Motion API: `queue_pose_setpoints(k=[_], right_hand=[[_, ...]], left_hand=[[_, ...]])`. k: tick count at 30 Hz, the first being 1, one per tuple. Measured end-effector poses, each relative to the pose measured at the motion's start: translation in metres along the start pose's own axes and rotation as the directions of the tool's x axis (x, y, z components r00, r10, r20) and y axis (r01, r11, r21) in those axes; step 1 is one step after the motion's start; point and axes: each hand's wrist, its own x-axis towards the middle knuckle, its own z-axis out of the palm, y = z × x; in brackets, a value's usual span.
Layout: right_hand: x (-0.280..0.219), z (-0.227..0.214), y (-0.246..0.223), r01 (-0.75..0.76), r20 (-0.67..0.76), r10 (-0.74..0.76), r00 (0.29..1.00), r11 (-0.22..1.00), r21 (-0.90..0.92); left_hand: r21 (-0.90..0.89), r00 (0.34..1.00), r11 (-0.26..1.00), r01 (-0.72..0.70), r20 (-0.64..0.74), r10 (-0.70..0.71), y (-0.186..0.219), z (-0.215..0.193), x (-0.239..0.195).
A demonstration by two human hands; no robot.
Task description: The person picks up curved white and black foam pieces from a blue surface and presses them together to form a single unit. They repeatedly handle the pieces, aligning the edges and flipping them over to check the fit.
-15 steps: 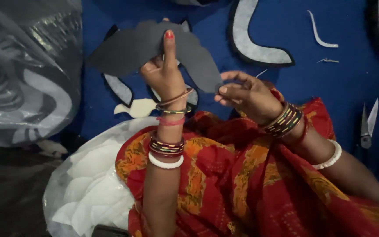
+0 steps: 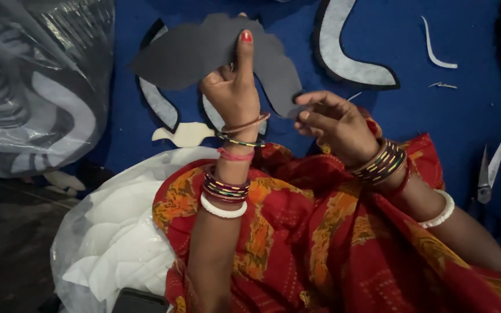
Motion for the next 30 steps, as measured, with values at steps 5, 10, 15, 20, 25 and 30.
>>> queue_pose_setpoints(k=[5, 10, 15, 20, 25, 30], right_hand=[[0.002, -0.012, 0.014, 0.146, 0.048, -0.139, 0.989, 0.967, -0.208], [-0.017, 0.007, -0.037, 0.325, -0.068, -0.473, 0.879, 0.697, -0.639], [-0.022, 0.006, -0.079, 0.416, 0.015, -0.469, 0.883, 0.768, -0.487], [-0.008, -0.029, -0.052, 0.409, -0.006, -0.452, 0.892, 0.813, -0.415], [-0.006, -0.032, -0.054, 0.295, -0.148, -0.337, 0.930, 0.922, -0.249], [-0.006, -0.033, -0.050, 0.173, -0.152, -0.209, 0.966, 0.960, -0.219]], left_hand=[[-0.203, 0.997, 0.979, -0.009, 0.071, 0.024, -0.002, 0.003, 0.000], [0.260, 0.935, 0.916, 0.304, 0.104, -0.340, 0.005, 0.006, -0.014], [0.259, 0.829, 0.966, -0.007, 0.542, -0.139, 0.017, 0.023, -0.042], [0.383, 0.740, 0.917, -0.114, 0.648, -0.179, 0.001, 0.020, -0.058], [0.390, 0.618, 0.920, 0.047, 0.712, -0.334, 0.061, 0.025, -0.031], [0.224, 0.802, 0.964, 0.142, 0.546, -0.244, 0.068, 0.019, -0.019]])
